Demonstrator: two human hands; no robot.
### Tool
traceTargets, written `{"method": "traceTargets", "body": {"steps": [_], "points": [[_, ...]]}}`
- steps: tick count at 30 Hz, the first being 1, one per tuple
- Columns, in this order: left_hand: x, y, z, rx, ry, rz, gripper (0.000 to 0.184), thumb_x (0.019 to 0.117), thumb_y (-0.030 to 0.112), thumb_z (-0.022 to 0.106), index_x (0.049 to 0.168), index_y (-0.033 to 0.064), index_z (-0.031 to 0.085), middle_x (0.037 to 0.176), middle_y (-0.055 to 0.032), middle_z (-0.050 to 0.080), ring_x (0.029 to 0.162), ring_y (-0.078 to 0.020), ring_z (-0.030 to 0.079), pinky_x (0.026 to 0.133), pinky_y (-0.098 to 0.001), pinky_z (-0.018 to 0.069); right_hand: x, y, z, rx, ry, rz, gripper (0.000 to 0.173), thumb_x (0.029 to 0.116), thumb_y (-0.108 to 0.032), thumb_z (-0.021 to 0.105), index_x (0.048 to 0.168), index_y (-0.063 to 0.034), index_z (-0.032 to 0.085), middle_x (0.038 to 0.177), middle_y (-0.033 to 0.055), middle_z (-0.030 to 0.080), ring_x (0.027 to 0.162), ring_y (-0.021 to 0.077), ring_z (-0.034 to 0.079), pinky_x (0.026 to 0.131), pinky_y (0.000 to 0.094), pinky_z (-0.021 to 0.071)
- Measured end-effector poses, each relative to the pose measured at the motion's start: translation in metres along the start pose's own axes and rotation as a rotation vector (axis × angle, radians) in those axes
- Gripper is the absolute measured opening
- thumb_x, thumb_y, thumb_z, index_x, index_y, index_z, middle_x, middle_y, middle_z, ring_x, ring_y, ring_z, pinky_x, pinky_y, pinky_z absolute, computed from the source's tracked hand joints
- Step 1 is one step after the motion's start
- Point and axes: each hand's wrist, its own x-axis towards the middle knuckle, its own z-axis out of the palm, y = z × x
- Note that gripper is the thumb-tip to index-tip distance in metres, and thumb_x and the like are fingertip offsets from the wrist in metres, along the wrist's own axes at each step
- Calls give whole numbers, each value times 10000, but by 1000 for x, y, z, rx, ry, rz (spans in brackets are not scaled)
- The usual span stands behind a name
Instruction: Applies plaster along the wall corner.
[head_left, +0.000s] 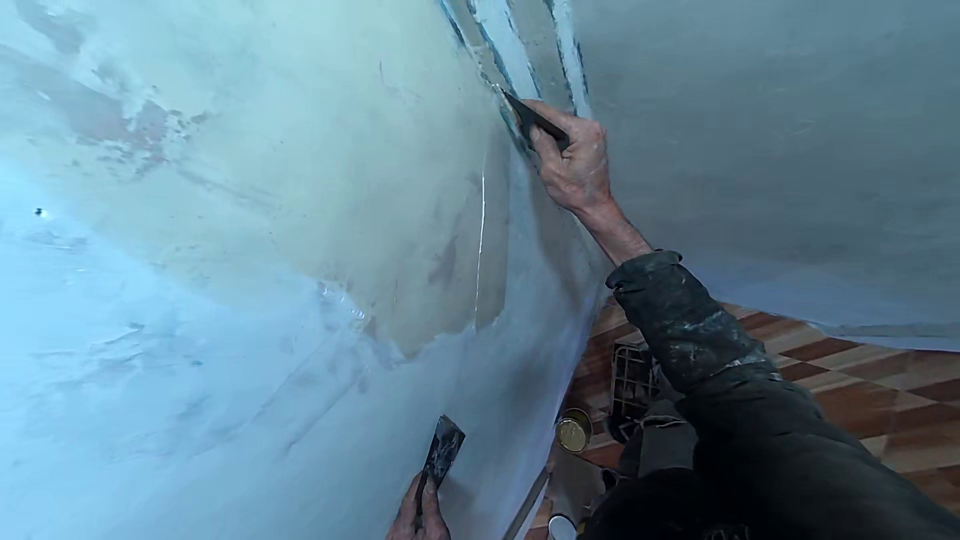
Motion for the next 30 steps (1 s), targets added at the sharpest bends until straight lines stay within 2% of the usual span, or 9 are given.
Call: {"method": "traceTargets", "body": {"steps": [11, 15, 18, 26, 30], "points": [[1, 3, -1, 32, -5, -28, 294, 985, 147, 597, 987, -120, 721, 854, -129, 747, 796, 48, 687, 806, -140, 553, 7, -8, 20, -45, 70, -70, 349, 989, -7, 527, 1292, -9, 700, 1171, 152, 754, 1053, 211, 738, 947, 338, 555], [0, 1, -1, 25, -11, -16, 301, 989, 150, 589, 985, -121, 719, 848, -124, 747, 797, 46, 687, 805, -143, 555, 1, -9, 25, -9, 40, -45, 364, 987, -11, 535, 1318, -16, 686, 1192, 137, 750, 1049, 191, 736, 942, 330, 549], [1, 3, -1, 9, -20, -18, 293, 993, 141, 583, 991, -120, 715, 844, -111, 744, 794, 48, 685, 793, -148, 562, -10, -5, 24, 34, -21, -65, 357, 999, -13, 528, 1320, -19, 683, 1258, 120, 728, 1141, 174, 709, 1015, 330, 538], [5, 7, -3, -19, -38, -16, 286, 1004, 140, 579, 994, -115, 709, 854, -76, 746, 816, 70, 680, 806, -136, 559, -69, 7, 25, 76, -103, -294, 303, 974, 10, 579, 1246, 40, 709, 1297, 177, 697, 1250, 255, 661, 1102, 382, 517], [4, 7, -3, -25, -42, -25, 295, 1013, 146, 581, 1007, -122, 702, 846, -69, 740, 798, 73, 676, 792, -135, 561, -129, -10, 0, -68, -219, -321, 387, 938, 16, 614, 1321, 58, 650, 1419, 184, 619, 1389, 275, 543, 1199, 376, 395]]}}
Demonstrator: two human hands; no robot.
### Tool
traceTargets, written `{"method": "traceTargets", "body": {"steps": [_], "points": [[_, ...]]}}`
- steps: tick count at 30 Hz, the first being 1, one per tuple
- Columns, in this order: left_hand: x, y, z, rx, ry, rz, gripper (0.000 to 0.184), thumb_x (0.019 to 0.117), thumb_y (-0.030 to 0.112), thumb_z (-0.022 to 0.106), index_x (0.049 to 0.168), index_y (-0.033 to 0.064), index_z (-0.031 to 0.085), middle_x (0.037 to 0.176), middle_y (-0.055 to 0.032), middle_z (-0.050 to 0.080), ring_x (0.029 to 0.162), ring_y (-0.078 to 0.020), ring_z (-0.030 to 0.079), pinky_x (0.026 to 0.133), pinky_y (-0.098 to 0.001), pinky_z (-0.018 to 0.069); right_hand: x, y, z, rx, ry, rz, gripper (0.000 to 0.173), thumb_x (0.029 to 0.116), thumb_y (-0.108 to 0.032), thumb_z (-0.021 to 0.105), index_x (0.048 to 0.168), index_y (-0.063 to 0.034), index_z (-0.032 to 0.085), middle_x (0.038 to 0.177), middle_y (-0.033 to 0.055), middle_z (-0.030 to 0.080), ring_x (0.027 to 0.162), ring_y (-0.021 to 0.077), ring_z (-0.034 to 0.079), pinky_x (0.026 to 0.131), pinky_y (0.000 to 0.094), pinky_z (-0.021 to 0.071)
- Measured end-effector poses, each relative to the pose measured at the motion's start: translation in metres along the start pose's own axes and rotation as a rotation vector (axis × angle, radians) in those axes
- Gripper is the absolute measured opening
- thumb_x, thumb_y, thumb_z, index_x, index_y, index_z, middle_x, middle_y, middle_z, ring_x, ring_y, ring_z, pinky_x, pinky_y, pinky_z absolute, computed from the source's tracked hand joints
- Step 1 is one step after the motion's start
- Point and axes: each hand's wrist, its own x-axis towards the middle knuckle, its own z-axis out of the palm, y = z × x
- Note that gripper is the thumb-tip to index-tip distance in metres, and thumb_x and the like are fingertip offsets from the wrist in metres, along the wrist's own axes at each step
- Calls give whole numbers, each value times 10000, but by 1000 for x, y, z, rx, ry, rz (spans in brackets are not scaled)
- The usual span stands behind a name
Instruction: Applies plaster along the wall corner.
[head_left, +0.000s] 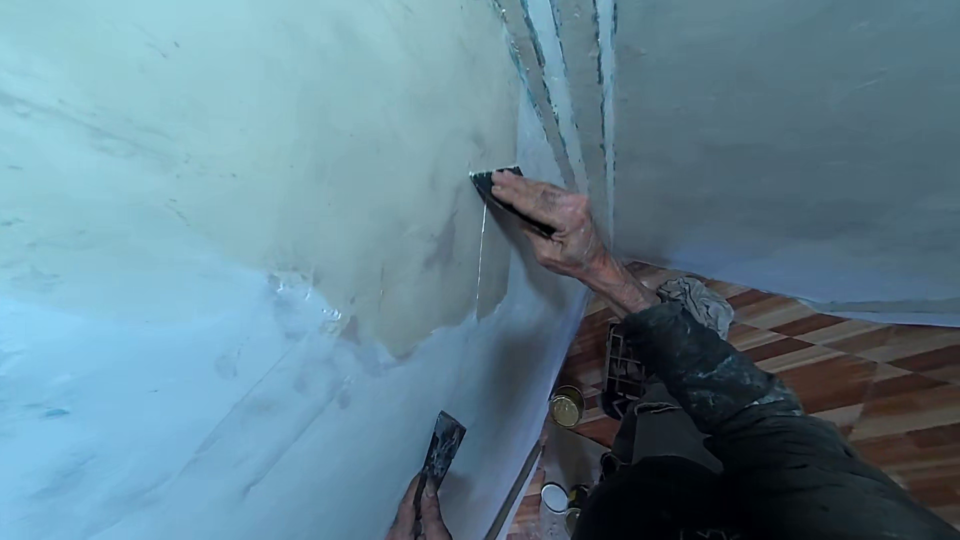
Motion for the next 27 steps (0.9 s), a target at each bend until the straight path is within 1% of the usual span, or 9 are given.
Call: {"method": "traceTargets", "body": {"steps": [2, 6, 9, 12, 15, 20, 22, 25, 27], "points": [[0, 0, 0, 2, 2, 4, 300, 1013, 153, 581, 1008, -120, 704, 848, -64, 741, 803, 78, 674, 796, -131, 558, -13, -1, 8, 32, -24, -26, 390, 918, 19, 613, 1303, 60, 662, 1424, 197, 611, 1406, 294, 524, 1211, 399, 387], [0, 0, 0, -9, -6, 9, 320, 1031, 179, 572, 1023, -113, 703, 875, -50, 746, 835, 78, 677, 816, -137, 559, -25, -1, 31, 133, -67, -20, 403, 834, 24, 580, 1206, 26, 735, 1317, 194, 684, 1306, 329, 614, 1153, 437, 463], [-1, 0, 0, -6, -4, 9, 317, 1027, 175, 577, 1028, -116, 702, 890, -54, 750, 852, 80, 679, 832, -141, 559, -47, -6, 45, 128, -63, -39, 385, 835, -5, 577, 1175, 0, 757, 1276, 184, 708, 1270, 316, 642, 1124, 434, 489], [0, -1, 0, -17, -4, 14, 302, 1030, 179, 579, 1043, -94, 707, 910, -36, 754, 861, 79, 681, 838, -144, 563, -74, -15, 57, 123, -68, -35, 383, 827, 22, 605, 1173, -25, 763, 1277, 175, 710, 1271, 311, 643, 1124, 452, 493], [1, -2, 0, -5, -4, 15, 292, 1030, 176, 580, 1043, -85, 710, 909, -30, 756, 860, 72, 686, 829, -149, 569, -98, -23, 65, 123, -98, -18, 430, 810, 43, 583, 1189, -53, 761, 1294, 143, 710, 1294, 293, 630, 1137, 461, 479], [-1, -2, 2, 26, 20, 19, 298, 1015, 171, 586, 1023, -100, 708, 884, -47, 748, 839, 78, 678, 808, -140, 565, -134, -25, 74, 159, -165, -48, 475, 829, 43, 563, 1256, -83, 727, 1312, 114, 706, 1297, 275, 627, 1147, 463, 464], [-2, -2, 2, 16, 23, 20, 294, 1014, 161, 583, 1020, -106, 705, 880, -53, 747, 836, 75, 680, 803, -140, 566, -141, -22, 65, 212, -226, -37, 437, 868, 46, 542, 1245, -76, 726, 1296, 107, 716, 1276, 273, 644, 1130, 467, 482], [-1, -3, 2, -5, 13, 24, 276, 1009, 128, 582, 1029, -121, 699, 885, -62, 751, 834, 68, 685, 809, -149, 571, -118, -12, 34, 303, -225, 201, 341, 967, 3, 507, 1215, -16, 739, 1235, 120, 740, 1181, 235, 702, 1051, 421, 552], [-2, -3, 2, -9, 11, 17, 263, 998, 110, 585, 1031, -124, 701, 891, -69, 753, 833, 64, 687, 819, -148, 568, -78, 1, 0, 283, -140, 419, 332, 989, -26, 537, 1276, 3, 702, 1207, 154, 741, 1054, 243, 741, 934, 409, 592]]}}
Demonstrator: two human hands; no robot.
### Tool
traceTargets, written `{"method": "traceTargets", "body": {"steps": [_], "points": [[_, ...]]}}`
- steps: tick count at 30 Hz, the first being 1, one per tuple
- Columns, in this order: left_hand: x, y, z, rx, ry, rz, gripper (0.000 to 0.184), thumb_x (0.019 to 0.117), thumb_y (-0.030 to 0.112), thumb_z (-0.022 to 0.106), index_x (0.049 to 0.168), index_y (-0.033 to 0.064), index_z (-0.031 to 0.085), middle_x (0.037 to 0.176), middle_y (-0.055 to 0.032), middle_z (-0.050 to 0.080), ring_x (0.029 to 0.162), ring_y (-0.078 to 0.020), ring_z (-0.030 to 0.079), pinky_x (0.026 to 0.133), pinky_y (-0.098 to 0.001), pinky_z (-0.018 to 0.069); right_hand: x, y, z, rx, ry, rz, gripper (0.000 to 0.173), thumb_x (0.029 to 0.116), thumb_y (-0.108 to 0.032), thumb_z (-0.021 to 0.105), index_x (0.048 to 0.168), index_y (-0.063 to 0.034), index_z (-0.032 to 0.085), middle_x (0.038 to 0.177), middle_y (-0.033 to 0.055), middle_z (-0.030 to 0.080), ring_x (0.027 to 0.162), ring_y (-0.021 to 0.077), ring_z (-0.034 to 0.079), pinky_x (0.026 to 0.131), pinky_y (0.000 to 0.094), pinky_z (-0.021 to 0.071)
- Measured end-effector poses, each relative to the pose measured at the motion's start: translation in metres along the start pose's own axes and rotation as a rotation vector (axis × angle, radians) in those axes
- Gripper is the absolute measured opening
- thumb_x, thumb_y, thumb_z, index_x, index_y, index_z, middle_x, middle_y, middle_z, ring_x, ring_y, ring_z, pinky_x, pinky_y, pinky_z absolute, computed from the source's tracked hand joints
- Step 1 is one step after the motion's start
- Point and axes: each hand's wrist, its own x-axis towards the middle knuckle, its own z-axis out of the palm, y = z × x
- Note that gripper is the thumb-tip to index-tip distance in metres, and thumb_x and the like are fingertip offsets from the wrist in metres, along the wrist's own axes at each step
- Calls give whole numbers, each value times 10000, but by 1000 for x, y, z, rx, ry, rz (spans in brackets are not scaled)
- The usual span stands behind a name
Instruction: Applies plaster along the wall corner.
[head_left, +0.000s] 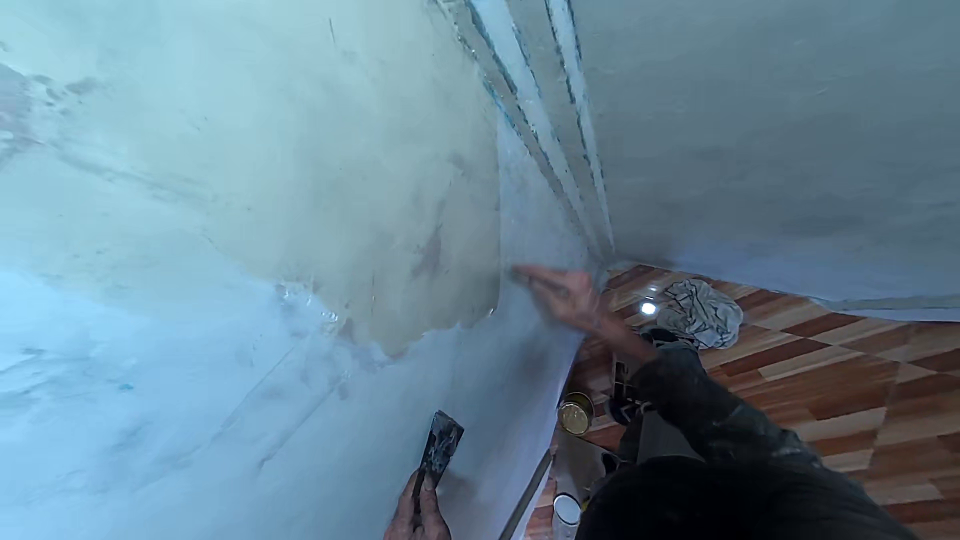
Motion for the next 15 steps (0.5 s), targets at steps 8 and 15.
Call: {"method": "traceTargets", "body": {"steps": [8, 15], "points": [[0, -3, 1, 10, 14, -16, 277, 1001, 139, 584, 1019, -106, 714, 862, -64, 746, 802, 79, 673, 787, -134, 561, 154, 0, -59, -106, 337, -67, 335, 1005, -45, 514, 1285, 7, 690, 1136, 163, 748, 996, 172, 729, 925, 333, 565], [0, -2, 1, 26, 13, -13, 282, 1002, 152, 590, 1008, -98, 720, 857, -66, 746, 796, 83, 668, 787, -121, 551, 174, -1, -41, -244, 376, -131, 357, 982, 14, 504, 1282, 10, 697, 1194, 181, 736, 1108, 243, 716, 998, 350, 536]]}}
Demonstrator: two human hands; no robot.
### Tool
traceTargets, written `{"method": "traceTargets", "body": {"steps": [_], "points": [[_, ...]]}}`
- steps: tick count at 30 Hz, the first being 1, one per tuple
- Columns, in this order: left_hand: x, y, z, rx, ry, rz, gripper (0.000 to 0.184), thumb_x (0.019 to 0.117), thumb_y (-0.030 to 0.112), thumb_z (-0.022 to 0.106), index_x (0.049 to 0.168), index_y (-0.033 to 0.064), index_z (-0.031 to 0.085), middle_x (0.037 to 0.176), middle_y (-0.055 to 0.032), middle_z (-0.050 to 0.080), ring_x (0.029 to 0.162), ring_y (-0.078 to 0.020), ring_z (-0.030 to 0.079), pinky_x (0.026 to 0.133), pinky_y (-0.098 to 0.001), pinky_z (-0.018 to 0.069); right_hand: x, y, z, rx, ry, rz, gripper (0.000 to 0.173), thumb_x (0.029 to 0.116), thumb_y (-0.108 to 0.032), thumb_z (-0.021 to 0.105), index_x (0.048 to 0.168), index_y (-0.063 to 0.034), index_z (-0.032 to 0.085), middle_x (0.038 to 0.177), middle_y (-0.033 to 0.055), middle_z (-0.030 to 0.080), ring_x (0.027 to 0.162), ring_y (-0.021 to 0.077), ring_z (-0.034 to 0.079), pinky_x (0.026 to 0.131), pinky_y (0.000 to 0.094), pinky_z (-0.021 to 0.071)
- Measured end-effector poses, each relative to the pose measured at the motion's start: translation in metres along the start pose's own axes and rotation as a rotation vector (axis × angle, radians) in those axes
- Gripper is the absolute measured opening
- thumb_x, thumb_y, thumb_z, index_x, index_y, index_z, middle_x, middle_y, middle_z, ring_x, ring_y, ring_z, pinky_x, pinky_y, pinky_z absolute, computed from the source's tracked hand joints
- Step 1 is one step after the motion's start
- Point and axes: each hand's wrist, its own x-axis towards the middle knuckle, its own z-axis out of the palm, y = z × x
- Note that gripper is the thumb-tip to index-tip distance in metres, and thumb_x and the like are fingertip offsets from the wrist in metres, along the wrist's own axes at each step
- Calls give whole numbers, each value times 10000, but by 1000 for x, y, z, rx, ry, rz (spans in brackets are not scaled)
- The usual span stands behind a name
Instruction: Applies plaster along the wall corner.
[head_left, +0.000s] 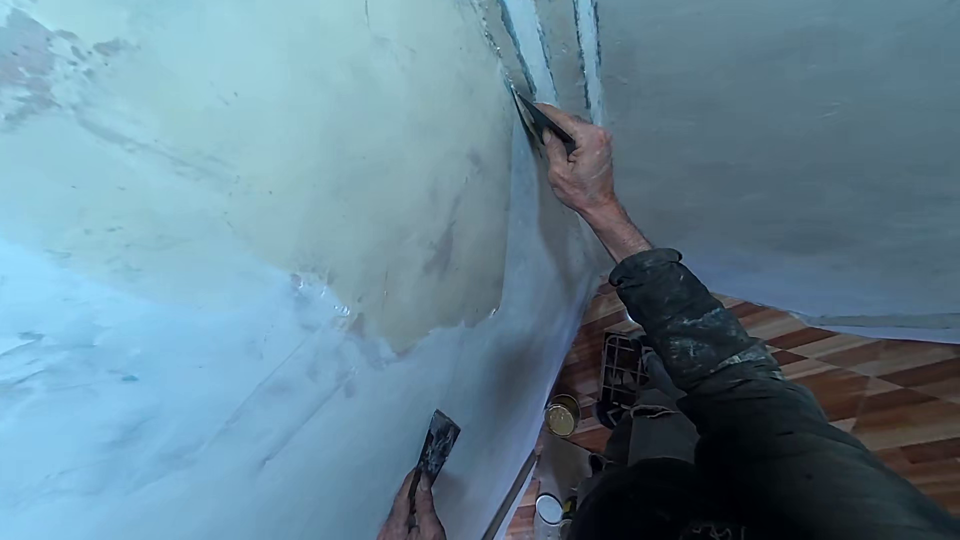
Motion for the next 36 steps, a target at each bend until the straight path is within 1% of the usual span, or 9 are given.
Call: {"method": "traceTargets", "body": {"steps": [6, 8, 14, 16, 19, 24, 29, 32, 36], "points": [[1, 3, -1, 11, -12, -24, 331, 1013, 184, 581, 998, -119, 712, 820, -94, 732, 759, 70, 661, 762, -133, 554, -12, -2, 23, -35, 125, -10, 363, 983, 22, 514, 1306, 22, 681, 1211, 185, 734, 1100, 262, 726, 981, 356, 549], [0, 3, -1, -3, -15, -24, 325, 1012, 178, 582, 997, -119, 711, 817, -84, 732, 756, 80, 656, 759, -123, 548, -15, -3, 27, -34, 126, 9, 368, 984, 11, 526, 1320, 11, 676, 1195, 175, 743, 1050, 246, 740, 943, 350, 556], [1, 4, -2, 10, -14, -18, 343, 1025, 207, 579, 982, -102, 723, 845, -87, 748, 812, 74, 676, 803, -127, 549, -19, -3, 28, 10, 72, 21, 374, 998, 3, 519, 1347, 12, 654, 1245, 159, 726, 1083, 196, 728, 960, 304, 543], [2, 6, -2, 25, -20, -26, 329, 1012, 181, 581, 975, -113, 723, 847, -101, 749, 814, 73, 675, 803, -123, 541, -22, -1, 29, 39, 63, 8, 375, 1001, 6, 519, 1354, 20, 644, 1268, 160, 715, 1111, 182, 718, 979, 290, 534], [2, 3, -2, 8, -20, -18, 323, 1027, 192, 579, 989, -95, 722, 876, -76, 753, 848, 86, 672, 833, -122, 537, -31, 4, 28, 91, 38, -32, 368, 999, 24, 523, 1348, 46, 637, 1306, 171, 693, 1194, 180, 687, 1044, 281, 514], [4, 6, -3, 32, -25, -24, 331, 1020, 186, 586, 966, -112, 718, 832, -97, 741, 807, 86, 664, 802, -110, 528, -49, 9, 27, 160, -7, -97, 340, 998, 41, 527, 1316, 95, 636, 1353, 215, 653, 1298, 227, 629, 1132, 322, 472], [6, 8, -4, 14, -29, -23, 304, 1019, 166, 589, 971, -105, 718, 840, -77, 742, 812, 96, 659, 803, -103, 526, -87, 5, 26, 95, -51, -122, 343, 975, 48, 563, 1304, 106, 641, 1348, 236, 651, 1291, 279, 633, 1118, 355, 491], [5, 9, -4, -7, -33, -33, 287, 1020, 156, 592, 984, -98, 719, 884, -63, 754, 864, 91, 672, 839, -115, 535, -129, -14, 12, -16, -164, -103, 394, 990, 23, 588, 1375, 104, 580, 1410, 219, 611, 1356, 270, 574, 1149, 341, 450], [6, 8, -5, 33, -51, -26, 325, 1032, 185, 574, 974, -103, 713, 853, -76, 745, 842, 73, 677, 820, -129, 542, -158, -10, 25, 50, -145, -103, 397, 968, 44, 585, 1355, 128, 587, 1443, 249, 577, 1397, 316, 532, 1182, 385, 428]]}}
